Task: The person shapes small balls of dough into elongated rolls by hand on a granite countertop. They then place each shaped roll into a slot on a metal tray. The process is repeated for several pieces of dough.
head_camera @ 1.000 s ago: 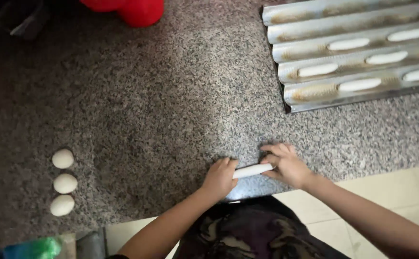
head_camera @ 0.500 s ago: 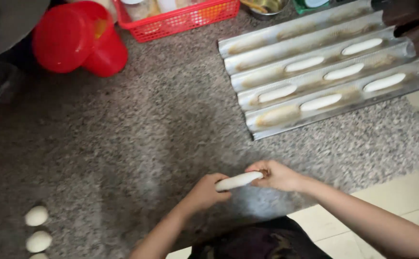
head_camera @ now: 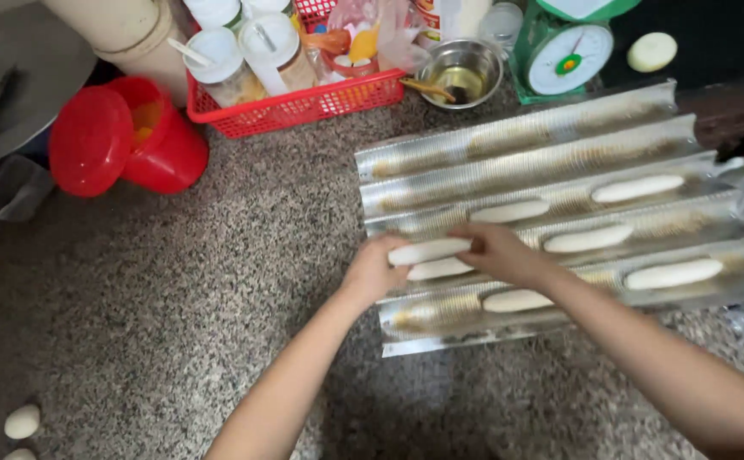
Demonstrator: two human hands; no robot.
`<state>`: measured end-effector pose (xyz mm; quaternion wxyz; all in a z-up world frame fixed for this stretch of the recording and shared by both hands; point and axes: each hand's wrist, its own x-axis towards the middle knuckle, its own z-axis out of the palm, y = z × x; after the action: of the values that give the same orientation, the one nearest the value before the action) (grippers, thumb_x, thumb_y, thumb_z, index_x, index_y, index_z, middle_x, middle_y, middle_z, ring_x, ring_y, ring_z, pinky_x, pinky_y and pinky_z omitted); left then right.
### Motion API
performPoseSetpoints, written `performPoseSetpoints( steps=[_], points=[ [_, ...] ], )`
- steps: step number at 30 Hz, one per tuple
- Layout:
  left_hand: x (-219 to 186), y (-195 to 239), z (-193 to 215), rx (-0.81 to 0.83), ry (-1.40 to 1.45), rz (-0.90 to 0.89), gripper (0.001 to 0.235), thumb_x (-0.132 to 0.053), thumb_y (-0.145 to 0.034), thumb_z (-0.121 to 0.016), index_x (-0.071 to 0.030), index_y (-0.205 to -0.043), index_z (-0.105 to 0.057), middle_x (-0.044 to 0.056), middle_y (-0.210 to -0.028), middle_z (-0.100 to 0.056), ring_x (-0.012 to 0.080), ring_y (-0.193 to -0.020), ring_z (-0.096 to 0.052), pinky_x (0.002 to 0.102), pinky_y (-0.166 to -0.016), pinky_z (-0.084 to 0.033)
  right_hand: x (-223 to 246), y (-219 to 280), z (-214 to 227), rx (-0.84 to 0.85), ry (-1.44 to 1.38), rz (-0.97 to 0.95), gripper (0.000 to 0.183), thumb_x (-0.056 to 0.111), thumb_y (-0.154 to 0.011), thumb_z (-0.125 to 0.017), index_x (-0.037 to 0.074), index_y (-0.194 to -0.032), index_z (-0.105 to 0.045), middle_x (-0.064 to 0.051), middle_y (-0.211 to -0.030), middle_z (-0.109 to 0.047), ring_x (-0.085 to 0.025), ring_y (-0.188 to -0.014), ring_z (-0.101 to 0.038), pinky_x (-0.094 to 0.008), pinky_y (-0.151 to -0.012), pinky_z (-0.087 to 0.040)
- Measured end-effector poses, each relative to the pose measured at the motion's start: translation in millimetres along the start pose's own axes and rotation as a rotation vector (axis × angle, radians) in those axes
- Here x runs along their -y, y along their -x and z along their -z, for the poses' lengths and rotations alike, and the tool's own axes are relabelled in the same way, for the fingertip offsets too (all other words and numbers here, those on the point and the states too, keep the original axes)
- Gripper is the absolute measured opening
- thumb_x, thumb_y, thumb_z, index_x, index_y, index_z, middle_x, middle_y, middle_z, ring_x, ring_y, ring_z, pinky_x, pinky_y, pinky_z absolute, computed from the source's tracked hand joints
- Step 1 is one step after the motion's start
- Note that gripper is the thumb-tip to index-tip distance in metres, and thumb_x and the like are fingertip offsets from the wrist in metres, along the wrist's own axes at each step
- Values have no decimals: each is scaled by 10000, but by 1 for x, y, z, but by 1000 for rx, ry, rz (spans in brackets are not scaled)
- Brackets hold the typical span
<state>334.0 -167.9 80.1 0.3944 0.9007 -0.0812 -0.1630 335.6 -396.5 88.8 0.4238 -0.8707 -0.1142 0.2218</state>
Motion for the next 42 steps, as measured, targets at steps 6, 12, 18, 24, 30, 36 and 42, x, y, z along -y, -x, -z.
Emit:
performPoseSetpoints(
  steps=[6,12,18,24,30,36,42],
  points=[
    [19,-94,-8,-90,-79,28,332,-161,-724,-694,-123,-1053,-670,148,-1018,-624,351,-996,-610,415,-853,-509,-44,-79,31,-124,-16,50,361,121,-751,-682,75,-1107,-656,-105,-871,-649,-179,-626,-602,-308,-531,-483],
    [2,-117,1,-66,-146,150,278,-159,-728,-695,-163,-1005,-677,114,-1022,-629,316,-1021,-612,409,-886,-507,-52,-115,44,-97,-29,27,346,91,-798,-625,51,-1141,-638,-140,-972,-632,-228,-717,-632,-380,-657,-507],
    [18,-132,-3,-48,-71,184,293,-163,-743,-695,-149,-1035,-668,126,-1037,-634,329,-1040,-600,418,-895,-496,-61,-122,45,-91,33,40,344,126,-782,-632,76,-1122,-647,-152,-1005,-621,-328,-965,-608,-432,-807,-493],
    [40,-137,-13,-50,-94,145,301,-154,-752,-694,-127,-1049,-651,134,-1059,-604,349,-1040,-592,433,-869,-515,-57,-113,46,-101,-35,-5,362,98,-773,-614,45,-1130,-638,-192,-1050,-606,-380,-1039,-566,-470,-870,-463],
    [48,-116,-2,-65,-312,235,316,-86,-793,-650,-115,-1106,-623,107,-1136,-554,326,-1051,-595,447,-895,-514,-43,-94,45,-165,159,-96,422,187,-784,-637,115,-1199,-604,-157,-1170,-528,-362,-1094,-548,-490,-883,-469],
    [107,-45,38,-191,-388,268,261,-168,-841,-562,-171,-1093,-627,70,-1113,-551,322,-1032,-604,481,-875,-506,-61,-53,4,-583,180,13,280,49,-779,-673,73,-1058,-665,-171,-1006,-539,-379,-933,-595,-396,-757,-538],
    [234,83,88,-393,-370,439,199,-226,-841,-573,-217,-1019,-661,34,-1109,-584,285,-1048,-601,420,-891,-506,-9,-2,-72,-632,165,101,130,96,-799,-648,113,-922,-687,-122,-941,-606,-263,-721,-605,-360,-607,-510]
  ],
)
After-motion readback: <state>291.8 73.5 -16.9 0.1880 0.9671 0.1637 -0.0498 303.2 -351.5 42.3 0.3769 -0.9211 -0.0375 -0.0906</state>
